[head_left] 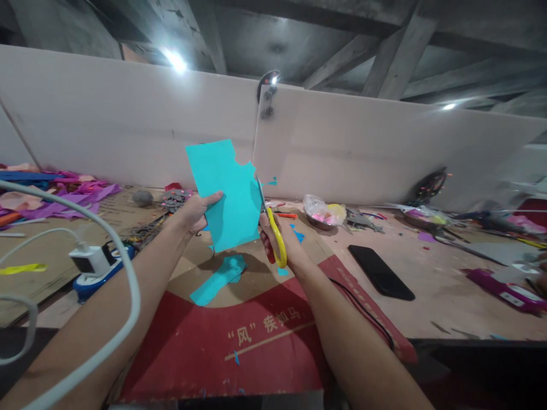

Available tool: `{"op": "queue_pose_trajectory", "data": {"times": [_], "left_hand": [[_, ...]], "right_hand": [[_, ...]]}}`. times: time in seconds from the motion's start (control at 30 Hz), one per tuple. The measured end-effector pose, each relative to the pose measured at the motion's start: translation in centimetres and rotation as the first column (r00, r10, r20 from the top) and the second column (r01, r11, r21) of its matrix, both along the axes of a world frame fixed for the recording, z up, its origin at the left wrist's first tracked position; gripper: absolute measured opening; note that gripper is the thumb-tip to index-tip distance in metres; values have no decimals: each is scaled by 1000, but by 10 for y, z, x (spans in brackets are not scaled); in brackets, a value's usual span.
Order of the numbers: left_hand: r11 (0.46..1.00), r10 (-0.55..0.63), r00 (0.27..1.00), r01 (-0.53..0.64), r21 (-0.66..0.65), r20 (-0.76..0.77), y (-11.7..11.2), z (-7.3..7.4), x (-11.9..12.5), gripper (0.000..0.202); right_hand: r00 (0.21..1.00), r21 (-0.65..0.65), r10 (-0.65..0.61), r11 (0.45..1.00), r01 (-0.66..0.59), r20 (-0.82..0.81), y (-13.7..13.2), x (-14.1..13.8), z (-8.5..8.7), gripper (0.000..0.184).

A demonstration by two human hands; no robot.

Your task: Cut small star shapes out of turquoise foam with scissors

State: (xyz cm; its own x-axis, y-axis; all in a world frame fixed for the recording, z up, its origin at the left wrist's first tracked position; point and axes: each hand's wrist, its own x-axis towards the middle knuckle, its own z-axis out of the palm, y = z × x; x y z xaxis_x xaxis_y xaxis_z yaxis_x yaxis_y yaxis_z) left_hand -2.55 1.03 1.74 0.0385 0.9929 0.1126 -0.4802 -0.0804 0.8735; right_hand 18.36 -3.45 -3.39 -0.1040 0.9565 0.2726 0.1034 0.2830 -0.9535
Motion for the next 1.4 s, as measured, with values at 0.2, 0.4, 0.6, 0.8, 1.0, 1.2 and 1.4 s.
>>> {"op": "queue_pose_trajectory", "data": {"times": [0.2,0.4,0.6,0.8,1.0,1.2,1.4], "left_hand": [[1000,-2,1000,2,8,-21,-2,2,1,47],[999,35,999,-35,-27,-3,-4,5,0,51],[1000,-10,999,9,-17,-46,0,1,-4,61],[999,-33,996,34,8,-87,0,1,-5,48],[1000,23,996,-24,-19,-87,1,1,-5,52],[999,12,996,-15,-33,-85,-1,2,-3,50],[999,-52,989,50,-18,-135,2,-3,-6,42]], "right_hand": [[998,-8,-14,1000,15,54,-3,2,5,57],[1000,-59,-2,998,1,-16,-12,0,12,53],[999,-47,11,999,-13,-34,-11,1,13,49],[1000,-75,3,997,-3,-5,-9,2,10,50],[1000,-53,-19,998,18,-15,-13,1,13,49],[1000,-70,17,997,-18,-20,-10,0,10,55],[1000,-78,20,997,-20,-1,-8,1,9,60]]}}
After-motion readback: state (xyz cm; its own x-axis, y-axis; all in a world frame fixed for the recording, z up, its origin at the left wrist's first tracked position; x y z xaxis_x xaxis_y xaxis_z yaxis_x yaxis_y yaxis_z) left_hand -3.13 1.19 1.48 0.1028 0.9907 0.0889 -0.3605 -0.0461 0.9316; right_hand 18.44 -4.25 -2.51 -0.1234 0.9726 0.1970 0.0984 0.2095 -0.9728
